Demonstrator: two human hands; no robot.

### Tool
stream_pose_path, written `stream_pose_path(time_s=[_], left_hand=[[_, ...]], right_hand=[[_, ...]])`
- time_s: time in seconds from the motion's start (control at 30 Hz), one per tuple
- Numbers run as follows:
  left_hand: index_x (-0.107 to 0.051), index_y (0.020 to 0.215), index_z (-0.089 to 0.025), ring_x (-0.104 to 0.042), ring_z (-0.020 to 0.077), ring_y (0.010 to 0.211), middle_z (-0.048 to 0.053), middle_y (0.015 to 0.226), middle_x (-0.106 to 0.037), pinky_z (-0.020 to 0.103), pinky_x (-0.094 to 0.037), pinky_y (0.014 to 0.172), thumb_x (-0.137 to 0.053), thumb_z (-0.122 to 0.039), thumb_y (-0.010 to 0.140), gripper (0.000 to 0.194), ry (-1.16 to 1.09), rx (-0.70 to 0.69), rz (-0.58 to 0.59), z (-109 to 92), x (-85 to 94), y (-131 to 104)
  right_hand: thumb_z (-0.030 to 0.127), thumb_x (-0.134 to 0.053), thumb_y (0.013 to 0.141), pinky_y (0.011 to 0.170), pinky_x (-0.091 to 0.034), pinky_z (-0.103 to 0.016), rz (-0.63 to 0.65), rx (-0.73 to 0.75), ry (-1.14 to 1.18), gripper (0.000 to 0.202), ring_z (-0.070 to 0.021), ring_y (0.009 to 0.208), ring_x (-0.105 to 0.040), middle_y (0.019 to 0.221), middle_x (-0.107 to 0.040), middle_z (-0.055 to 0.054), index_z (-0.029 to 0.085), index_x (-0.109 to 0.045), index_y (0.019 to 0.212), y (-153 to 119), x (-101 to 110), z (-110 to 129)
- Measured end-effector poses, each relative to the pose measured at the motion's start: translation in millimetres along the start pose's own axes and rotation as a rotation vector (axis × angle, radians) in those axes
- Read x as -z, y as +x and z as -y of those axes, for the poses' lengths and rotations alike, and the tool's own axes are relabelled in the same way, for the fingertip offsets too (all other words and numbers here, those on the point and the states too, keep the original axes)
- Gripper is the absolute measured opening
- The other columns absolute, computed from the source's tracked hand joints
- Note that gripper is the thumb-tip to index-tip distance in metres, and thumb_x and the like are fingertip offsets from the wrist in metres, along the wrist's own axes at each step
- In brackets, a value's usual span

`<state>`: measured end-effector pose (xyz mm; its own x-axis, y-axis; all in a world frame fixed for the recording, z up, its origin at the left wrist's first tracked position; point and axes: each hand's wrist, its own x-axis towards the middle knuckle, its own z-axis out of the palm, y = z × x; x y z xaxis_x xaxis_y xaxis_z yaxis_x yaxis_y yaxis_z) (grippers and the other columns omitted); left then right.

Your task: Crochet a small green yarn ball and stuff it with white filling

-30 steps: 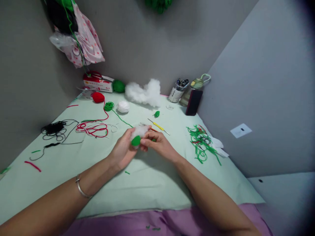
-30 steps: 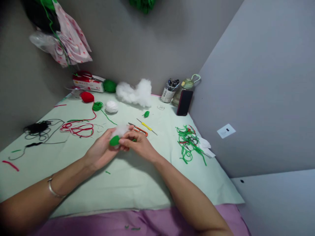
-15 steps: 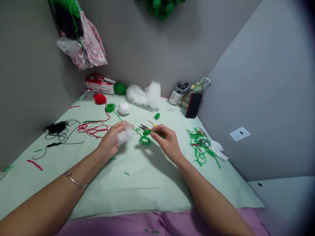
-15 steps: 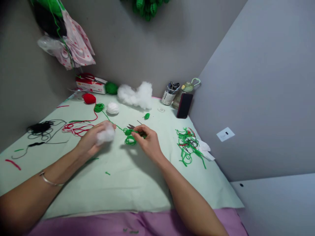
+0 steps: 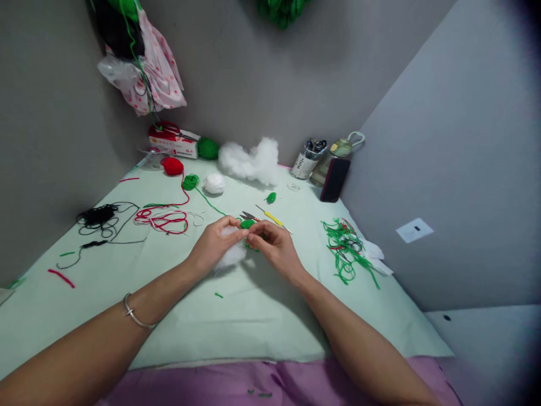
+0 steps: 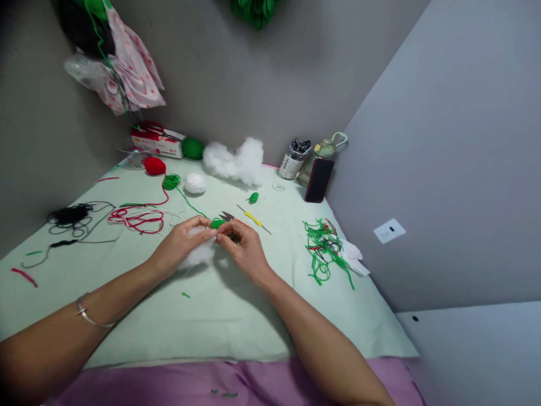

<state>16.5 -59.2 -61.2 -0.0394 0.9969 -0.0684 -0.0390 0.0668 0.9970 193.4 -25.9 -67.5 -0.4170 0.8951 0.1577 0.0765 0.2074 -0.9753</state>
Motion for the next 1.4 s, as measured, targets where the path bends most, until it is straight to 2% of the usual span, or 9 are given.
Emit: stream_pose_path(time_s=[0.17, 0.27, 0.43, 0.6, 0.8, 0.93, 1.07, 1.23, 1.4], left_hand=[[-0.064, 0.083, -0.02, -0.052, 0.0138, 0.053, -0.003, 0.065, -0.064, 0.026, -0.037, 0.056, -0.082, -0.048, 0.074, 0.035, -0.122, 0.064, 0.051, 4, -2.6, 1], [-0.064, 0.085, -0.02, -0.059, 0.015, 0.057, -0.002, 0.068, -0.068, 0.025, -0.04, 0.058, -0.083, -0.047, 0.074, 0.035, -0.166, 0.075, 0.062, 6, -3.9, 1], [-0.062, 0.086, -0.02, -0.063, 0.0166, 0.061, 0.001, 0.068, -0.071, 0.026, -0.044, 0.06, -0.081, -0.051, 0.079, 0.037, -0.222, 0.095, 0.101, 6, -3.5, 1], [-0.06, 0.082, -0.018, -0.058, 0.0134, 0.056, 0.001, 0.069, -0.07, 0.024, -0.039, 0.055, -0.082, -0.051, 0.077, 0.04, -0.225, 0.113, 0.128, 0, -2.0, 1], [-0.059, 0.088, -0.019, -0.055, 0.0121, 0.055, -0.002, 0.068, -0.066, 0.023, -0.038, 0.055, -0.079, -0.052, 0.075, 0.041, -0.151, 0.111, 0.133, 2, -3.5, 0], [-0.056, 0.085, -0.02, -0.05, 0.0124, 0.054, -0.004, 0.065, -0.06, 0.024, -0.035, 0.053, -0.071, -0.047, 0.078, 0.031, -0.041, 0.083, 0.107, 6, -4.3, 1], [-0.056, 0.078, -0.021, -0.042, 0.0115, 0.057, -0.007, 0.062, -0.05, 0.025, -0.032, 0.057, -0.067, -0.04, 0.08, 0.022, 0.099, 0.009, 0.05, 4, -4.1, -1], [-0.054, 0.075, -0.022, -0.04, 0.0134, 0.062, -0.007, 0.064, -0.046, 0.026, -0.032, 0.061, -0.062, -0.04, 0.083, 0.022, 0.226, -0.063, 0.067, 2, -3.6, -4], [-0.05, 0.07, -0.022, -0.041, 0.0152, 0.066, -0.006, 0.065, -0.043, 0.028, -0.032, 0.064, -0.058, -0.031, 0.079, 0.015, 0.342, -0.111, 0.103, 8, -5.9, -1]], right_hand=[[0.041, -0.076, 0.083, 0.066, -0.046, -0.03, 0.034, -0.069, 0.088, 0.025, -0.0145, 0.068, -0.06, 0.073, -0.068, 0.0, 0.022, -0.06, 0.085, 1, 0, 2], [0.045, -0.079, 0.081, 0.063, -0.046, -0.029, 0.065, -0.091, 0.116, 0.031, -0.0135, 0.062, -0.059, 0.067, -0.063, 0.004, 0.022, -0.058, 0.085, 1, 0, 3], [0.049, -0.078, 0.083, 0.067, -0.05, -0.031, 0.109, -0.063, 0.186, 0.033, -0.0139, 0.064, -0.06, 0.069, -0.066, 0.002, 0.023, -0.059, 0.087, 1, -1, 4], [0.048, -0.074, 0.088, 0.072, -0.05, -0.031, 0.111, 0.009, 0.178, 0.03, -0.0143, 0.07, -0.06, 0.075, -0.068, 0.0, 0.023, -0.057, 0.091, -1, 1, 7], [0.038, -0.065, 0.094, 0.072, -0.048, -0.03, 0.133, 0.071, 0.032, 0.018, -0.0138, 0.073, -0.059, 0.08, -0.061, 0.001, 0.022, -0.056, 0.092, -6, 4, 10], [0.035, -0.062, 0.095, 0.071, -0.045, -0.03, 0.184, 0.064, -0.042, 0.015, -0.0138, 0.072, -0.057, 0.077, -0.06, 0.003, 0.023, -0.054, 0.095, -6, 4, 8], [0.04, -0.064, 0.094, 0.067, -0.043, -0.03, 0.098, 0.023, -0.127, 0.021, -0.0145, 0.068, -0.056, 0.073, -0.059, 0.004, 0.024, -0.05, 0.093, -2, 5, 1], [0.04, -0.063, 0.095, 0.069, -0.045, -0.028, 0.105, 0.101, -0.359, 0.019, -0.0143, 0.071, -0.057, 0.078, -0.063, 0.002, 0.022, -0.057, 0.09, 2, 14, -2], [0.023, -0.051, 0.098, 0.067, -0.042, -0.028, 0.155, 0.172, -0.83, 0.014, -0.0158, 0.072, -0.06, 0.083, -0.07, -0.004, 0.019, -0.063, 0.09, 0, 11, 0]])
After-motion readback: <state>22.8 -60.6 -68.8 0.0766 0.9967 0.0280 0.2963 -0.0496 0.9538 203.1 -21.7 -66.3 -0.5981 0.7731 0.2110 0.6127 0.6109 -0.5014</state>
